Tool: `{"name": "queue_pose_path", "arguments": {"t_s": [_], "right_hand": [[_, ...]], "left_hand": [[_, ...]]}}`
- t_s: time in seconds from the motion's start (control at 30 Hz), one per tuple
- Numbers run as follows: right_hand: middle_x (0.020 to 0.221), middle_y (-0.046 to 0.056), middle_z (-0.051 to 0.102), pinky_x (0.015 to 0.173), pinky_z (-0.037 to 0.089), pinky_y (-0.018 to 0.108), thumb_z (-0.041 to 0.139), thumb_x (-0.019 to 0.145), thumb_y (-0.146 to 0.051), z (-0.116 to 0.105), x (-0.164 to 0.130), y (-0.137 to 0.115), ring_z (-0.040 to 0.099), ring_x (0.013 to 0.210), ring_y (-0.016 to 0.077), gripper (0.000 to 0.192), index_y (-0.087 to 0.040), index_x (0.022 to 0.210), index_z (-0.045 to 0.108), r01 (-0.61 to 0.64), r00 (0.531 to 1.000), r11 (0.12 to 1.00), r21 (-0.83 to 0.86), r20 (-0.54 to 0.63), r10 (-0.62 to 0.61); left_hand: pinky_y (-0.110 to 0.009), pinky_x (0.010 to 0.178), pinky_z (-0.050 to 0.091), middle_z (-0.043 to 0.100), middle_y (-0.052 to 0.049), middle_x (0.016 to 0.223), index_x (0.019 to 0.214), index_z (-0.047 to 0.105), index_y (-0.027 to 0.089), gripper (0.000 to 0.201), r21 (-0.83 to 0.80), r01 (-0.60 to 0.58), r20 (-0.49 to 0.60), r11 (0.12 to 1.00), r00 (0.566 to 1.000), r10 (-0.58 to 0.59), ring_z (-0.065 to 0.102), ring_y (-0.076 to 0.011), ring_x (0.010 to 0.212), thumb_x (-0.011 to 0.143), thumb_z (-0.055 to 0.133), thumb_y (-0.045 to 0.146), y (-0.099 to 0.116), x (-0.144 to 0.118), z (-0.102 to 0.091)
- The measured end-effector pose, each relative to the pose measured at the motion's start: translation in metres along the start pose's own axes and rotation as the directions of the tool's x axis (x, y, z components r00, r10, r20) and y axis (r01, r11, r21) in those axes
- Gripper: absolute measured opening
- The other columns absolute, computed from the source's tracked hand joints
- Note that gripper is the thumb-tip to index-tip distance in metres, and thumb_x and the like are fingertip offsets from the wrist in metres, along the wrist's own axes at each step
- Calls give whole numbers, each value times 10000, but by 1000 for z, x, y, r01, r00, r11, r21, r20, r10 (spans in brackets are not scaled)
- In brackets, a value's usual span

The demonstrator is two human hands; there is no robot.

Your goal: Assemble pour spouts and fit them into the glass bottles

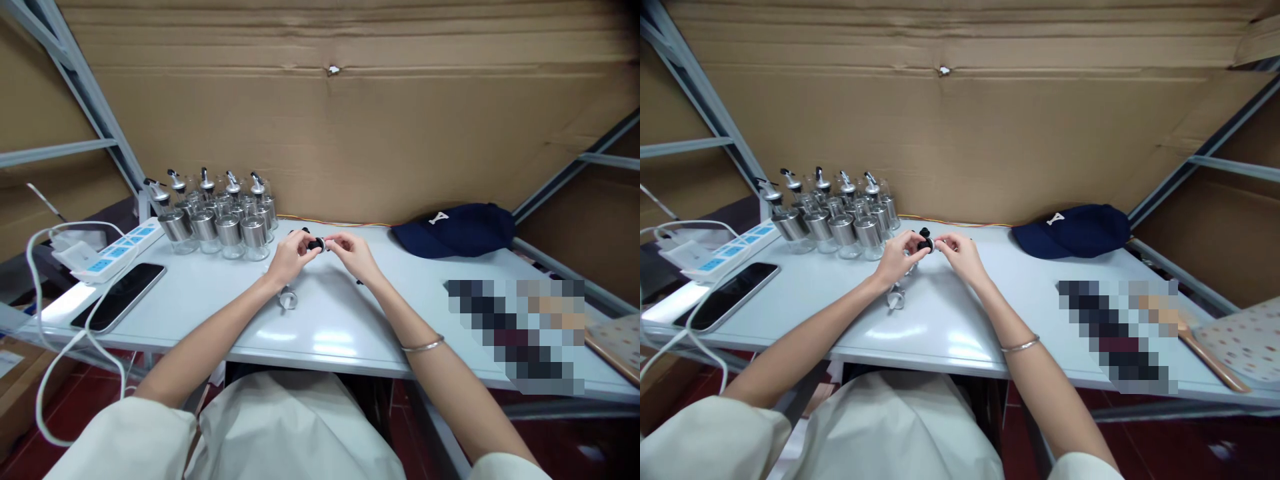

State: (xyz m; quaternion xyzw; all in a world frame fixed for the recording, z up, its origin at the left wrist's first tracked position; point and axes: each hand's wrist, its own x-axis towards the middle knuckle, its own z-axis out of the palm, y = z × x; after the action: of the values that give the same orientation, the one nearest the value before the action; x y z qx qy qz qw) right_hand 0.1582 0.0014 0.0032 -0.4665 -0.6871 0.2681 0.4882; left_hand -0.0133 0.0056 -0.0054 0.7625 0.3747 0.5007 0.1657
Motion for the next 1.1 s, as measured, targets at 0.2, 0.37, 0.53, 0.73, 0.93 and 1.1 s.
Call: {"name": "queue_pose_path", "arguments": {"t_s": [0.2, 0.37, 0.53, 0.73, 0.93, 1.1], "right_hand": [[717, 29, 658, 545, 533, 285, 675, 696, -545, 10, -5, -6, 650, 618, 165, 486, -171, 989, 576, -243, 949, 906, 346, 278, 149], [660, 6, 654, 594, 548, 270, 729, 655, -526, 5, -3, -9, 649, 580, 138, 466, -166, 920, 595, -248, 953, 874, 418, 267, 143], [600, 2, 649, 574, 526, 249, 715, 674, -511, 4, -3, -13, 633, 534, 122, 426, -156, 874, 587, -270, 941, 858, 436, 306, 141], [671, 14, 687, 588, 531, 279, 755, 641, -427, 5, -3, -11, 645, 551, 133, 441, -167, 945, 570, -259, 953, 845, 468, 268, 143], [650, 21, 689, 569, 525, 282, 712, 661, -387, 0, -3, -13, 649, 531, 143, 380, -155, 922, 560, -266, 950, 854, 447, 275, 151], [594, -1, 674, 531, 499, 266, 658, 669, -322, -1, -4, -17, 626, 488, 136, 321, -163, 921, 540, -244, 950, 864, 441, 288, 121]], "left_hand": [[-228, 638, 453, 527, -1, 818, 891, 517, 166, 163, 18, -46, 50, 999, 998, 45, 517, -98, 665, 788, 628, 228, 0, -6, 3], [-242, 679, 474, 564, -30, 843, 968, 524, 155, 153, -83, -34, 75, 996, 996, 40, 573, -119, 746, 830, 540, 218, 8, -5, 3], [-223, 613, 463, 550, 6, 735, 1016, 517, 162, 218, -195, 124, 95, 973, 990, -108, 571, -110, 671, 820, 539, 255, 15, 0, -2], [-218, 623, 489, 604, -19, 771, 889, 572, 146, 140, -318, 186, 100, 930, 982, -162, 604, -106, 678, 819, 515, 252, 16, 3, -7], [-198, 568, 465, 578, 2, 714, 937, 590, 152, 208, -328, 181, 101, 927, 983, -156, 574, -94, 634, 787, 587, 296, 15, 4, -6], [-202, 545, 481, 599, -13, 780, 1007, 525, 149, 309, -441, 296, 272, 847, 944, -189, 599, -102, 644, 786, 597, 353, 9, 5, -6]]}}
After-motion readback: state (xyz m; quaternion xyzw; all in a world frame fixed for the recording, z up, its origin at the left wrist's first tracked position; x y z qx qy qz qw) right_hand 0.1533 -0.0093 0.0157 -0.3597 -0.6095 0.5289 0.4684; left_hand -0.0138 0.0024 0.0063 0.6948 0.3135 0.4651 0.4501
